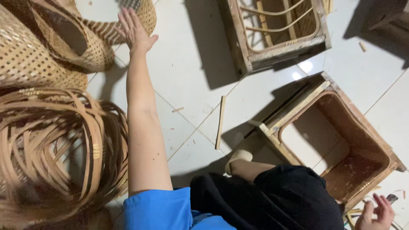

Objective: The person assembles a woven basket by fitting a pre-woven body into a wooden frame. They adjust the frame, insert the basket body, and press it into place.

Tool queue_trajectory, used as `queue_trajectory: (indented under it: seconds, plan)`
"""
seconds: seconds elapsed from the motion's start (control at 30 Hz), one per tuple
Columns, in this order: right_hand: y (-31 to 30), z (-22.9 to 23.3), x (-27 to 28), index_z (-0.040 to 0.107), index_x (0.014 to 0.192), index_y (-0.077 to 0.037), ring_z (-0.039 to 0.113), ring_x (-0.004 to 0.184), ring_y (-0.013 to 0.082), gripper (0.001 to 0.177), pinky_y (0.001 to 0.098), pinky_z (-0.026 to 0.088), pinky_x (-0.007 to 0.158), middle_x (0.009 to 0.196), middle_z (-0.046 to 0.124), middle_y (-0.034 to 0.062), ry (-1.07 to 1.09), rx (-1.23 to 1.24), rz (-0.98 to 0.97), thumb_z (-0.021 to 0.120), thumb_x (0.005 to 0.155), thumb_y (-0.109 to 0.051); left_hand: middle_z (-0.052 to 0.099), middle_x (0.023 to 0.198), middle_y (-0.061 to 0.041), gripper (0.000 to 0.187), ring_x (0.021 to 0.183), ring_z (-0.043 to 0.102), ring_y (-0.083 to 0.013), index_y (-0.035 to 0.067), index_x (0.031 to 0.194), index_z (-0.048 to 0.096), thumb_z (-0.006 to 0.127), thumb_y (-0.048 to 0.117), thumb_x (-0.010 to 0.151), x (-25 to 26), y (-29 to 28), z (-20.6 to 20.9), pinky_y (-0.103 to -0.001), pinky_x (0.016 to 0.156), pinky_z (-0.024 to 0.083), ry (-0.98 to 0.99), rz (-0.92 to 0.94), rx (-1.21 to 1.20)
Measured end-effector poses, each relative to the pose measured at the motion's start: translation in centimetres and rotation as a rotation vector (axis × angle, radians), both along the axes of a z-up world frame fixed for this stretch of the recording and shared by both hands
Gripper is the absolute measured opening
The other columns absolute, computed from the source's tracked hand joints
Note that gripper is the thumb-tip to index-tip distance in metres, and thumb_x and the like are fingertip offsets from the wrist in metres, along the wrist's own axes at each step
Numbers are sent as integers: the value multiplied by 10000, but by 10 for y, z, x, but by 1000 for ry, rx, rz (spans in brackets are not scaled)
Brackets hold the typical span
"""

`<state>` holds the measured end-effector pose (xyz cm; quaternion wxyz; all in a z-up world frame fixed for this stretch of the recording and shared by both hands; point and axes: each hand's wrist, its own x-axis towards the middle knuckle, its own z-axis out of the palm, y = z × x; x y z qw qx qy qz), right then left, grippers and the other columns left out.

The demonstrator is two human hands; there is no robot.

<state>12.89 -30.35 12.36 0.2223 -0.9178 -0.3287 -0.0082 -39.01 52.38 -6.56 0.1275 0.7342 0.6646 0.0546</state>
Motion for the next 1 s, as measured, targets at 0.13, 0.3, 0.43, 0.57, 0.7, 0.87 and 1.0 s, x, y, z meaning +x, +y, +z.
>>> queue_trajectory:
  seconds: [0.13, 0.3, 0.43, 0.57, 0.7, 0.87, 1.0]
  plan:
    - [-7, 1, -3, 588, 1308, 77, 591, 1205, 247, 170, 326, 547, 1092, 1381, 526, 211, -10, 70, 65, 583, 1167, -18, 200, 1651, -211, 1235, 1546, 135, -373, 75, 1593, 194, 874, 570, 689, 12, -11, 19, -665, 1209, -89, 65, 69, -88]
    - [-10, -13, -15, 602, 1320, 55, 596, 1244, 228, 204, 327, 543, 1033, 1399, 524, 200, 166, 178, -11, 619, 1157, -66, 500, 1489, -193, 663, 1396, 439, -342, 14, 1187, 649, 749, 601, 895, 34, -28, 9, -543, 1194, 281, 208, -46, -260]
    - [-3, -13, -16, 661, 1295, -10, 588, 1265, 226, 199, 332, 560, 904, 1458, 518, 207, 253, 141, -73, 636, 1142, -135, 643, 1214, -116, 275, 1017, 626, -240, 126, 1185, 645, 663, 212, 924, 53, -56, -16, -413, 893, 549, -183, 122, -294]
    - [-18, -9, -18, 691, 1273, -31, 556, 1290, 262, 167, 368, 550, 960, 1434, 596, 199, 139, 40, 24, 619, 1168, -138, 725, 837, -133, 282, 783, 688, -259, 134, 1095, 695, 675, 116, 815, 70, -57, 25, -524, 707, 531, -107, -188, 408]
    - [-14, -15, -3, 679, 1266, -10, 555, 1302, 292, 197, 455, 470, 1163, 1401, 607, 193, 69, 85, 166, 603, 1142, -143, 554, 1252, 61, 520, 663, 585, -94, 25, 1475, 363, 562, 126, 1006, 73, -70, 168, -254, 590, 528, -803, 14, -182]
    - [-4, 9, -16, 671, 1263, -47, 537, 1363, 310, 188, 458, 478, 1151, 1457, 572, 182, 150, 248, -45, 597, 1107, -120, 714, 1198, -216, 270, 1113, 710, -256, -133, 1318, 632, 515, -143, 1075, 142, -168, 351, -391, 980, 589, -756, -1028, 230]
    - [2, 39, -20, 693, 1259, -34, 534, 1400, 321, 196, 476, 454, 1203, 1463, 563, 171, 25, 216, -66, 615, 1086, -81, 723, 1054, -159, 246, 914, 709, -228, -34, 1191, 692, 549, -113, 1008, 228, -259, 414, -366, 802, 585, -620, -1181, 65]
